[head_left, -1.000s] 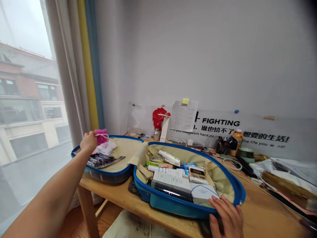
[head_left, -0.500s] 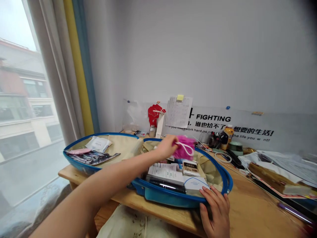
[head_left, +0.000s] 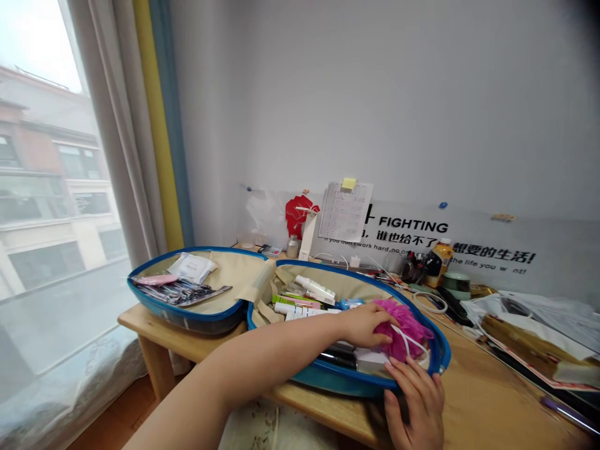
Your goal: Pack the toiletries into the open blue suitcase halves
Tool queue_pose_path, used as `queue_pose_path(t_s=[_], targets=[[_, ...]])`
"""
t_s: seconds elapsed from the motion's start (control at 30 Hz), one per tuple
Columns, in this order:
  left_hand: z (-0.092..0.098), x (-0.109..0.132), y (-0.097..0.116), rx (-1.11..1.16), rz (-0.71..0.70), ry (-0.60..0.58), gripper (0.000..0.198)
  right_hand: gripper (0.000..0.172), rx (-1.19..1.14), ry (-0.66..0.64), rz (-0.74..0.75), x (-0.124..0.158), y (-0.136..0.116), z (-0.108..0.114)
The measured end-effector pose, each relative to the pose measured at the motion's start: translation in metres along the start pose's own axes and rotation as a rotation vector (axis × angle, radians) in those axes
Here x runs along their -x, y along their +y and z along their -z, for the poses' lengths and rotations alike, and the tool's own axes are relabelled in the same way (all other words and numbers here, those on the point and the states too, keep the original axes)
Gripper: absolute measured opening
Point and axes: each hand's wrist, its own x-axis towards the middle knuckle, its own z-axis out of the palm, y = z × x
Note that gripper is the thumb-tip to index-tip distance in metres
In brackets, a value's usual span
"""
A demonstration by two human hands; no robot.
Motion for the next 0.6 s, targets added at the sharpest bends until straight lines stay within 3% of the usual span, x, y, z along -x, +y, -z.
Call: queue_pose_path(t_s=[0.1, 0.2, 0.33, 0.47, 0.6], targets=[[0.016, 0.003, 0.001, 0.037, 0.055, 0.074, 0.044, 0.030, -0.025, -0.003, -0.010, 0.000, 0.000, -0.001], [0.041, 0.012, 0.000, 0.022, 0.132, 0.228, 0.042, 0.029, -0.036, 0.004, -0.005, 0.000, 0.002, -0.002], [0.082, 0.042, -0.028, -0.112, 0.309, 0.384, 0.034, 0.029, -0.016, 0.014, 0.016, 0.001, 0.005, -0.003], [0.123, 0.106, -0.087, -0.256, 0.648, 0.461, 0.031, 0.029, 0.013, 0.012, 0.040, 0.001, 0.005, -0.003], [0.154, 0.199, -0.141, -0.416, 1.065, 0.441, 0.039, 0.029, 0.014, 0.026, 0.050, -0.001, 0.003, -0.004]])
